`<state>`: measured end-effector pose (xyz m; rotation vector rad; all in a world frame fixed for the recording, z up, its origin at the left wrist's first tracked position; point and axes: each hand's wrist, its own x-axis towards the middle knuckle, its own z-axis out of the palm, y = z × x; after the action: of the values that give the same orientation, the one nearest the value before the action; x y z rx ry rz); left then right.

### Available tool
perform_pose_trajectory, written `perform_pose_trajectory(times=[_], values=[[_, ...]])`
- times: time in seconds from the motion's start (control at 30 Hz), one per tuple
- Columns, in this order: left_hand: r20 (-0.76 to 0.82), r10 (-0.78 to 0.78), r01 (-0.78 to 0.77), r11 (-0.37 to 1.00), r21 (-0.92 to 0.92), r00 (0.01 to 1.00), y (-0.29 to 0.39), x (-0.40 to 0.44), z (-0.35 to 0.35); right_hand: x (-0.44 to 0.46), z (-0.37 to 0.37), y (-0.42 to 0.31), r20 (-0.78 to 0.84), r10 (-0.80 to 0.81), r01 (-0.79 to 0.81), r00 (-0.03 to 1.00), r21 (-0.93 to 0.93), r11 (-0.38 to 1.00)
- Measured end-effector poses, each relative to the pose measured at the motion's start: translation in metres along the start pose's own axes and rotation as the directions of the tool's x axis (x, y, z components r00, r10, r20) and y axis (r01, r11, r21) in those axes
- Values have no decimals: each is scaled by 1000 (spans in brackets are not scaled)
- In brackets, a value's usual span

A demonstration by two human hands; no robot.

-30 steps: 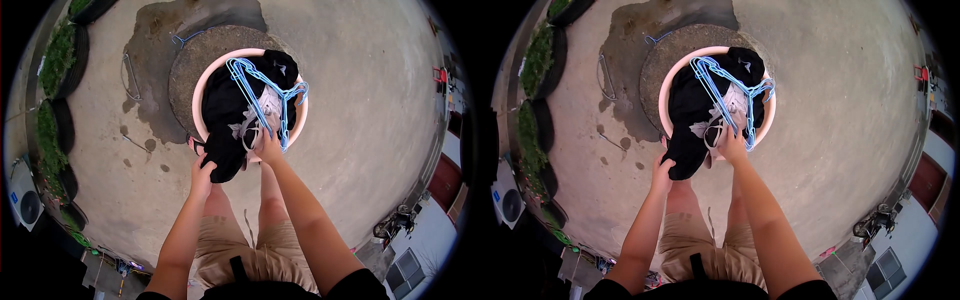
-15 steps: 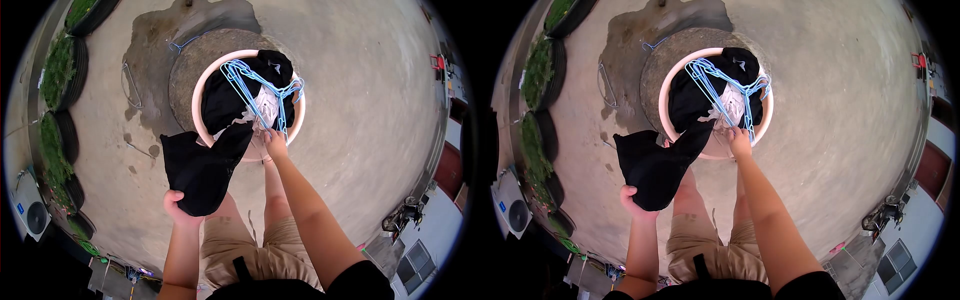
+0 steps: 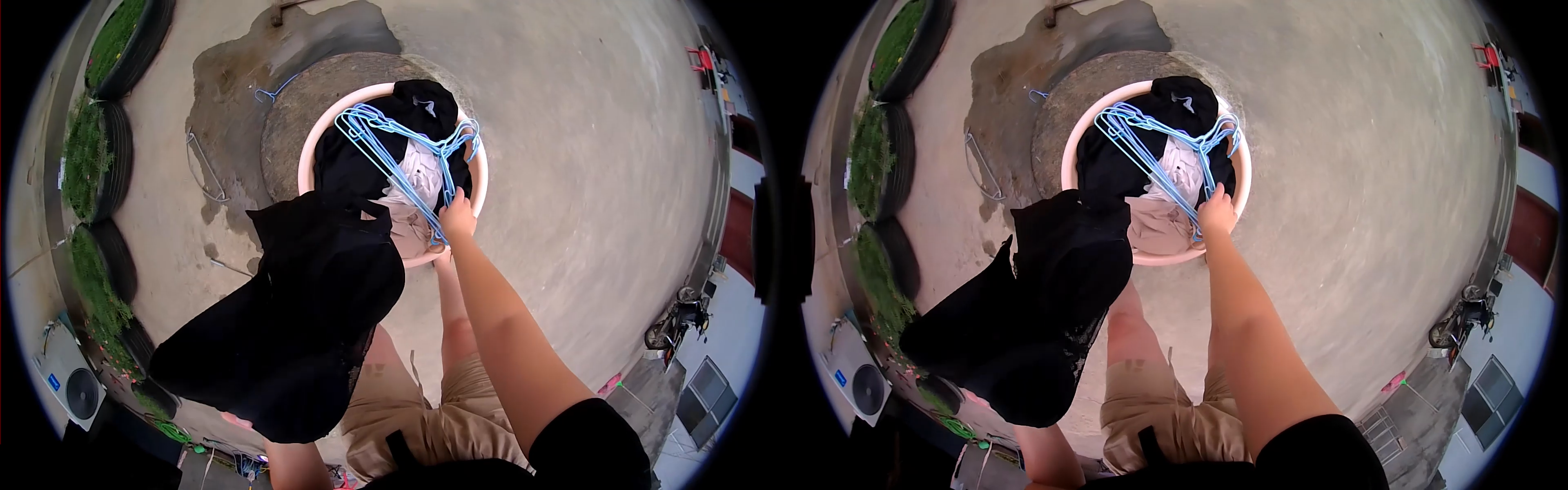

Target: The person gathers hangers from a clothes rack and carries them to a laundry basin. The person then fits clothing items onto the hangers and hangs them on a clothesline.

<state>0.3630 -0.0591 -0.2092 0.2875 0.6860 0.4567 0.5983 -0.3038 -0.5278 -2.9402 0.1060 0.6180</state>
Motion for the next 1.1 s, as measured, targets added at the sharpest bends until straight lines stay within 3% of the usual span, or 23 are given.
perform_pose_trajectory(times=[0.07,0.17,0.23,0.33,0.47,0.6,0.73,0.9,1.0,1.03,1.1], values=[[-26,4,-3,1000,25,1000,-5,-3,-3,17,-3,5,294,70,-44,953,-95,994],[-153,-63,68,997,27,986,-7,3,13,15,-8,13,146,-52,60,988,-51,997],[-126,-92,92,996,-6,988,-4,1,7,10,-16,14,29,-117,118,993,-21,993],[-112,-84,85,996,7,990,-5,-2,5,5,-30,21,45,-225,225,973,-1,974],[-143,-35,44,997,58,989,-11,-7,10,-3,-42,27,64,-202,203,977,-2,979],[-132,-154,165,983,79,979,-11,-9,17,-7,-39,35,-1,-169,168,986,101,981],[-240,-164,190,978,90,957,-16,-13,27,-8,-37,33,-25,-106,109,994,187,976],[-158,-136,159,976,146,978,-17,-11,29,-12,-41,25,-53,-131,139,990,195,971],[-146,-130,145,985,93,981,-16,-15,31,-12,-33,33,-46,-154,160,987,372,914],[-149,-119,134,986,96,982,-15,-17,31,-14,-38,32,91,-145,94,985,422,902],[-148,-91,107,989,105,985,-11,-23,31,-26,-50,32,376,-246,-73,893,662,746]])
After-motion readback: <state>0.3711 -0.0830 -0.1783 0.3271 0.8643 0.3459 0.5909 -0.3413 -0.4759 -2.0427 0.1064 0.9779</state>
